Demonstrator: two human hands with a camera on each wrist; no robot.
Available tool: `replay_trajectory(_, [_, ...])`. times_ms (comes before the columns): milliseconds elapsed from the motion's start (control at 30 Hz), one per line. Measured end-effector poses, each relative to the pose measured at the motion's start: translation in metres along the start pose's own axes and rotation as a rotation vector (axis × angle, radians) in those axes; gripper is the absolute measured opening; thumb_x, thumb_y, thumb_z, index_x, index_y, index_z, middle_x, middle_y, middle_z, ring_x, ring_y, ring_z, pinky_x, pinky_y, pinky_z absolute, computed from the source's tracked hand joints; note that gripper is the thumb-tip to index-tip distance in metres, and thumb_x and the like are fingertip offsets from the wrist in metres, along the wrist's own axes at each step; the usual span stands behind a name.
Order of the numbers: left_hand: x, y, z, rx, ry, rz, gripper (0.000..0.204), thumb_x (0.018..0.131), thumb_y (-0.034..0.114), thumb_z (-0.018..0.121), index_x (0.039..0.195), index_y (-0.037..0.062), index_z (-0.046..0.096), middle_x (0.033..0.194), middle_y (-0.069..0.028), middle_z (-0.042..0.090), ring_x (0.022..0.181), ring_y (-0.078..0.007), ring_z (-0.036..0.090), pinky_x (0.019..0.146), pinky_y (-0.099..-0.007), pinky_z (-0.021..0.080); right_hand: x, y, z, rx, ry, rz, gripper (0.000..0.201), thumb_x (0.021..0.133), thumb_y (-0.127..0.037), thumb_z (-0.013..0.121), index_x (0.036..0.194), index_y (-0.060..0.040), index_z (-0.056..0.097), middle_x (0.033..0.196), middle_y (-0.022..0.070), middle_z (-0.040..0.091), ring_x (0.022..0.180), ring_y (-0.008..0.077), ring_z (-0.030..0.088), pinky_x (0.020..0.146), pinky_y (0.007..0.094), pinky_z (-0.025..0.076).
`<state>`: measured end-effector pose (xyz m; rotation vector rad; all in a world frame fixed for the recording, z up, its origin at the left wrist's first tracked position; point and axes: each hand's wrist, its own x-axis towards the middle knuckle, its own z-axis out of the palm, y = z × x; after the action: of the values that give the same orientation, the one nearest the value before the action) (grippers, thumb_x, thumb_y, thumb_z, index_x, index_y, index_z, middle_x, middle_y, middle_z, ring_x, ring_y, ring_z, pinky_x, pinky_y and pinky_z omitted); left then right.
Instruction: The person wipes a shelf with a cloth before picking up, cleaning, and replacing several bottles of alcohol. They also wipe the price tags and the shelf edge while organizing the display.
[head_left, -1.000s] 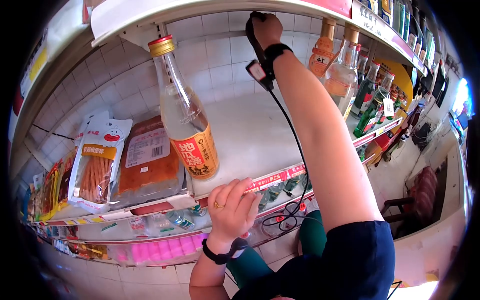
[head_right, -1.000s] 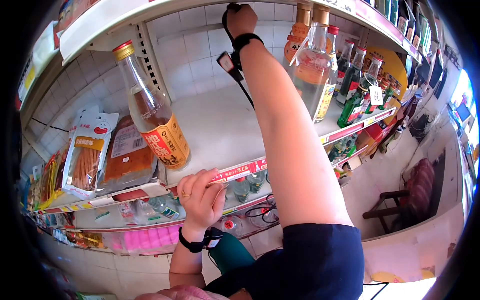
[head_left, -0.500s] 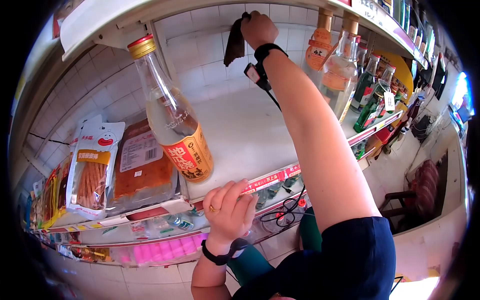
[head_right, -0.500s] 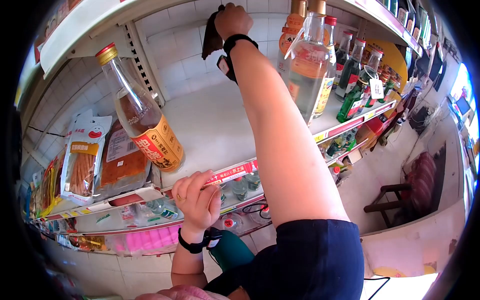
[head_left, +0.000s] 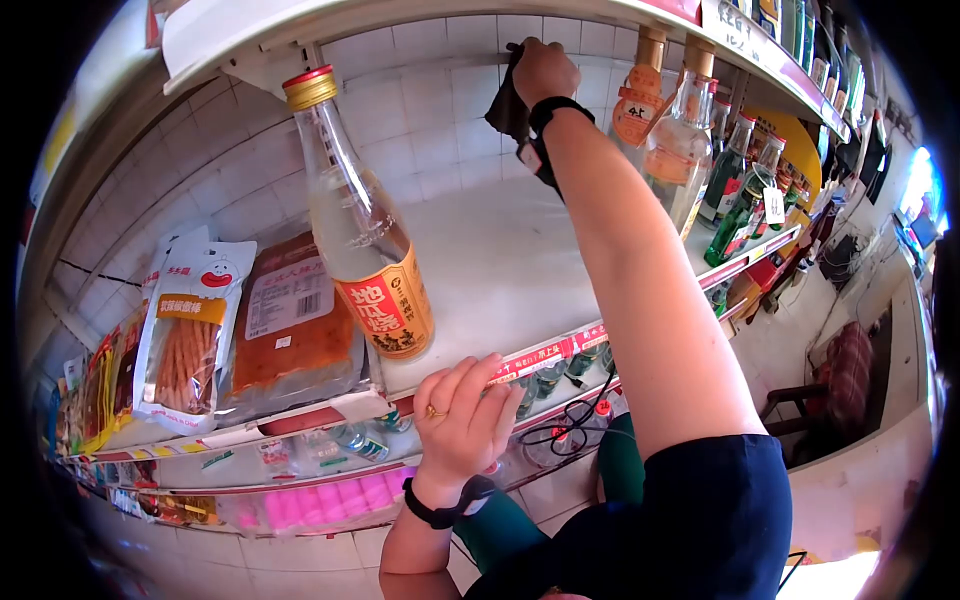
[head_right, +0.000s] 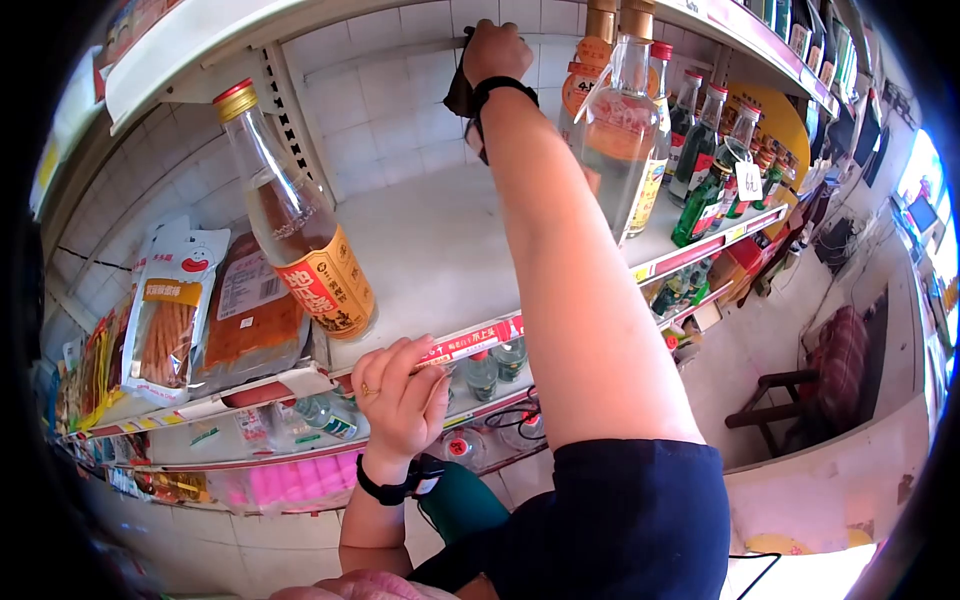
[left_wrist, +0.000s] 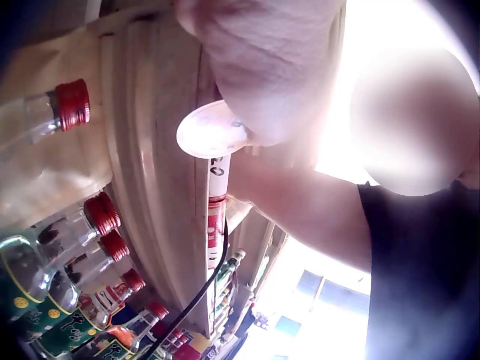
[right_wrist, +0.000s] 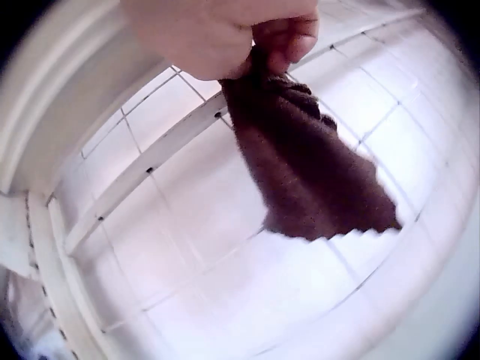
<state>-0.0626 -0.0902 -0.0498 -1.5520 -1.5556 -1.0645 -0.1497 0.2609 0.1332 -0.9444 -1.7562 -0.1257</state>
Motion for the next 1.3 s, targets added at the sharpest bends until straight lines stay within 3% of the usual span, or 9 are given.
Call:
replay_trajectory(133, [0.001,0.002,0.0,0.028,-0.002,0.002,0.008,0.075,0.015,0.067,0.079,0.0095,0.063,0.107,-0.0065,0.064,0.096,-0.0253,0.058,0.087,-0.0391,0.039,-0.007,0.002,0.002,0.159,0.036,-0.092,0.025,0.085,-0.023,0.05,0.103,-0.0147,0.065,0.101,0.0193,0.06,0.083,0.0389,0.063,0.074,0.0462,0.053])
replay_trajectory(333, [0.002,0.001,0.001,0.01,-0.009,-0.006,0.008,0.075,0.015,0.067,0.079,0.0095,0.063,0.106,-0.0065,0.064,0.096,-0.0254,0.058,0.086,-0.0389,0.04,0.016,0.029,0.0,0.302,0.049,0.103,0.016,0.085,-0.018,0.056,0.092,-0.0043,0.062,0.088,0.0218,0.065,0.085,0.0387,0.065,0.073,0.0461,0.053])
replay_trajectory(467, [0.004,0.002,0.0,0.012,-0.004,-0.008,0.009,0.076,0.016,0.067,0.079,0.0097,0.062,0.106,-0.0063,0.064,0.095,-0.0251,0.058,0.086,-0.0388,0.04,0.013,-0.002,0.012,0.275,0.027,0.242,0.024,0.087,-0.017,0.054,0.105,-0.002,0.052,0.093,0.0224,0.063,0.085,0.0396,0.064,0.072,0.0453,0.054])
replay_trajectory(600, [0.003,0.003,0.0,0.008,-0.023,-0.014,0.01,0.076,0.016,0.067,0.08,0.0095,0.061,0.106,-0.006,0.064,0.095,-0.025,0.058,0.087,-0.0386,0.039,-0.013,-0.038,-0.007,0.065,-0.062,-0.026,0.026,0.085,-0.016,0.056,0.104,0.0007,0.047,0.101,0.0212,0.059,0.092,0.036,0.063,0.074,0.0417,0.053])
replay_trajectory(867, [0.006,0.004,-0.004,0.028,-0.04,-0.025,0.01,0.074,0.014,0.07,0.08,0.0105,0.064,0.106,-0.0034,0.064,0.097,-0.0213,0.058,0.087,-0.0341,0.039,-0.069,-0.108,0.008,0.456,-0.358,-0.319,0.022,0.079,-0.012,0.053,0.094,0.0027,0.054,0.084,0.0249,0.065,0.083,0.0407,0.063,0.076,0.048,0.05])
replay_trajectory(1167, [0.001,0.0,-0.002,0.002,-0.04,-0.006,0.01,0.077,0.016,0.065,0.084,0.0095,0.064,0.11,-0.0059,0.063,0.099,-0.025,0.058,0.089,-0.0387,0.038,-0.05,-0.072,-0.027,0.247,-0.211,-0.497,0.03,0.075,-0.025,0.06,0.095,-0.0027,0.064,0.097,0.0197,0.065,0.081,0.0378,0.065,0.071,0.0439,0.053])
replay_trajectory(1233, [0.001,0.001,0.0,-0.002,-0.035,-0.012,0.009,0.078,0.017,0.065,0.083,0.0097,0.064,0.11,-0.0055,0.063,0.099,-0.0248,0.058,0.089,-0.0386,0.038,-0.044,-0.07,-0.046,0.061,-0.726,-0.638,0.03,0.075,-0.025,0.059,0.1,-0.0098,0.065,0.096,0.0104,0.066,0.085,0.0294,0.063,0.072,0.0401,0.051])
replay_trajectory(1267, [0.002,0.001,-0.001,0.008,-0.032,-0.009,0.009,0.078,0.018,0.064,0.083,0.0098,0.064,0.11,-0.0052,0.063,0.099,-0.0247,0.058,0.089,-0.0385,0.037,-0.049,-0.07,-0.055,0.055,-0.733,-0.635,0.03,0.075,-0.025,0.059,0.1,-0.0098,0.065,0.096,0.0104,0.066,0.085,0.0294,0.063,0.072,0.0401,0.051])
replay_trajectory(1300, [0.002,0.001,-0.001,0.02,-0.029,-0.007,0.009,0.078,0.018,0.064,0.082,0.0099,0.064,0.11,-0.0048,0.063,0.099,-0.0245,0.058,0.089,-0.0385,0.037,-0.061,-0.072,-0.07,0.01,-1.091,-0.598,0.031,0.076,-0.025,0.059,0.101,-0.0096,0.065,0.095,0.0088,0.065,0.085,0.026,0.061,0.071,0.0383,0.05])
